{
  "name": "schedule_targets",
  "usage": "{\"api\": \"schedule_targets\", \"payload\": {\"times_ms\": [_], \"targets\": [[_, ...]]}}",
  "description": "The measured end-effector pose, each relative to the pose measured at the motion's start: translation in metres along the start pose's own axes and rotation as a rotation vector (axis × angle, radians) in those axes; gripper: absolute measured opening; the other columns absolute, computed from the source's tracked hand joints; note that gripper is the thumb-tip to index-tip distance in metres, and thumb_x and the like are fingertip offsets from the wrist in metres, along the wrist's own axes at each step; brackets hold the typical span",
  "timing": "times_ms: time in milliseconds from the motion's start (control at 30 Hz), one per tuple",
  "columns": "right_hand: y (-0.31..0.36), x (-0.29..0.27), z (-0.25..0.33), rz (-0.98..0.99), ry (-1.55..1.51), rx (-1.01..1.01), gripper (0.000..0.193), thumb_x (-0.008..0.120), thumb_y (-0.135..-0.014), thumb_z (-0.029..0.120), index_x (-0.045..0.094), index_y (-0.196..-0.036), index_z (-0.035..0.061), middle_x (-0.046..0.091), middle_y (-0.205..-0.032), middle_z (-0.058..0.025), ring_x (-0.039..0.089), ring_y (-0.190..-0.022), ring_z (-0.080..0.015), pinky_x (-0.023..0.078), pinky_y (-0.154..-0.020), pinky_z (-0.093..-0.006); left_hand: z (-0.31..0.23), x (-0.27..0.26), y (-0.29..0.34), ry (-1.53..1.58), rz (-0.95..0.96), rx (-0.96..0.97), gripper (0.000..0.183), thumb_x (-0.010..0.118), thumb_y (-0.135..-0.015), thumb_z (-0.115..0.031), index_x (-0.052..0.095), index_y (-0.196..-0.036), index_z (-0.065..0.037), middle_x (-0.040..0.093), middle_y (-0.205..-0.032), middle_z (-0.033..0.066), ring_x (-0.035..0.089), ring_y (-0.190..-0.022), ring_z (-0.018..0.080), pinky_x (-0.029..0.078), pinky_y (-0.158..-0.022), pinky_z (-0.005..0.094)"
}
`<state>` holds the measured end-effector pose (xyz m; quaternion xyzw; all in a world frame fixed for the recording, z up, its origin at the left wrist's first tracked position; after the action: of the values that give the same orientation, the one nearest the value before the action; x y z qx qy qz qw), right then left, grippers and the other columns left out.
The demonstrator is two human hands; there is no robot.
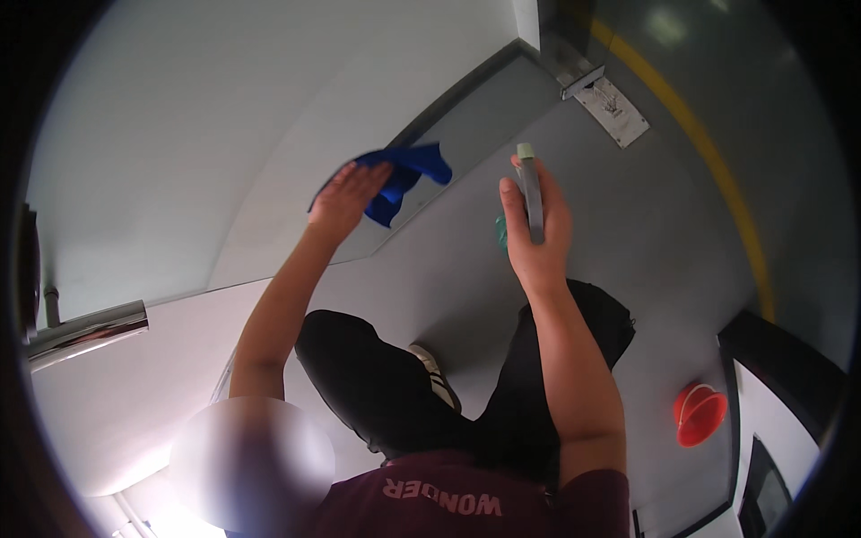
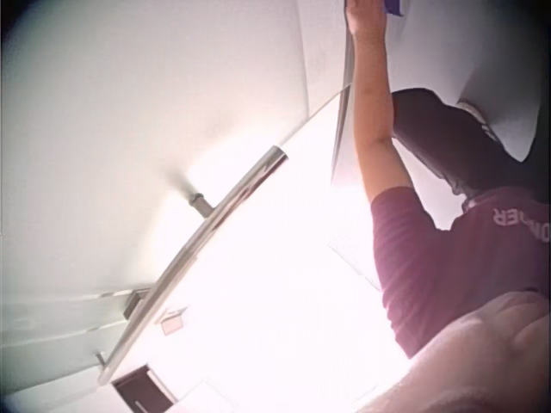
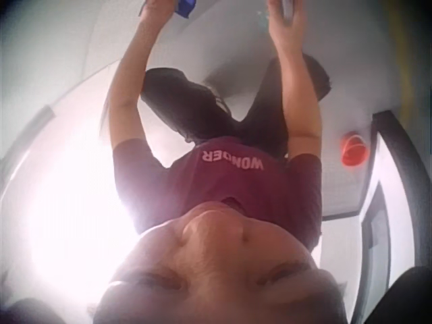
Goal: Cleaning a glass door with a cloth and spray.
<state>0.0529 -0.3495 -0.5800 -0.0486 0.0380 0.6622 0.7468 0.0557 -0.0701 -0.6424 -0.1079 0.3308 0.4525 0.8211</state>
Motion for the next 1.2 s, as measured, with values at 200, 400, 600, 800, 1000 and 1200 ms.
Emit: {"api": "schedule_targets", "payload": {"times_ms": [200, 400, 600, 800, 1000, 1200], "targets": [[0.014, 0.003, 0.009, -0.048, 0.022, 0.034, 0.036, 0.062, -0.089, 0.027, 0.059, -0.113, 0.0003, 0.059, -0.083, -0.0023, 0.053, -0.073, -0.0083, 0.043, -0.072, -0.023, -0.056, 0.037, 0.008, 0.153, 0.063, 0.122, 0.053, 0.042, -0.089, -0.016, 0.034, -0.142, -0.018, 0.037, -0.145, -0.006, 0.033, -0.133, 0.0083, 0.01, -0.116, 0.031], [0.026, 0.02, 0.012, -0.03, 0.041, 0.054, 0.035, 0.062, -0.088, 0.027, 0.06, -0.113, 0.0013, 0.058, -0.08, -0.0018, 0.053, -0.071, -0.0084, 0.042, -0.07, -0.0227, -0.032, -0.001, -0.002, 0.978, -0.202, -0.417, 0.036, 0.051, -0.085, -0.015, 0.054, -0.122, -0.014, 0.059, -0.119, 0.0053, 0.058, -0.106, 0.0199, 0.04, -0.098, 0.0345], [0.021, 0.04, 0.005, 0.033, 0.048, 0.016, 0.035, 0.061, -0.089, 0.025, 0.06, -0.114, 0.0014, 0.058, -0.081, -0.0019, 0.052, -0.072, -0.009, 0.042, -0.069, -0.0235, -0.043, 0.017, 0.005, 2.339, 0.043, -1.404, 0.024, 0.053, -0.093, -0.025, 0.059, -0.102, -0.003, 0.065, -0.092, 0.0106, 0.062, -0.084, 0.0218, 0.049, -0.076, 0.0329], [0.024, 0.044, -0.002, 0.058, 0.05, 0.074, 0.034, 0.059, -0.089, 0.023, 0.059, -0.115, 0.0018, 0.058, -0.085, -0.0026, 0.05, -0.073, -0.0091, 0.042, -0.07, -0.0245, -0.036, 0.012, -0.007, 2.945, -0.25, -1.473, 0.024, 0.056, -0.093, -0.023, 0.06, -0.097, 0.001, 0.065, -0.088, 0.0076, 0.061, -0.08, 0.0137, 0.05, -0.071, 0.0282], [0.023, 0.035, 0.0, 0.009, 0.112, 0.121, 0.034, 0.06, -0.087, 0.024, 0.06, -0.114, 0.0036, 0.056, -0.084, -0.0019, 0.05, -0.072, -0.0094, 0.041, -0.07, -0.0243, -0.033, 0.004, -0.017, 3.1, -0.351, -1.538, 0.019, 0.058, -0.092, -0.019, 0.06, -0.096, 0.0, 0.064, -0.085, 0.0071, 0.062, -0.077, 0.0151, 0.051, -0.068, 0.0284], [0.026, 0.038, -0.001, -0.032, 0.098, 0.149, 0.034, 0.062, -0.086, 0.024, 0.061, -0.113, 0.0042, 0.056, -0.085, -0.0012, 0.05, -0.073, -0.0095, 0.041, -0.071, -0.0241, -0.043, 0.007, -0.027, 3.125, -0.329, -1.715, 0.021, 0.058, -0.092, -0.018, 0.059, -0.097, 0.002, 0.064, -0.085, 0.0085, 0.063, -0.075, 0.0164, 0.052, -0.07, 0.0301]]}}
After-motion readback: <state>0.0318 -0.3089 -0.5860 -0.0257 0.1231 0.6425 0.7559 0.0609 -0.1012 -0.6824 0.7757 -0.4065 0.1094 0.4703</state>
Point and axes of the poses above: each hand's wrist, its own y-axis away from the middle knuckle, its own x-axis out of the palm, z = x × y, the point moved 6 cm from there along -y, towards the middle knuckle
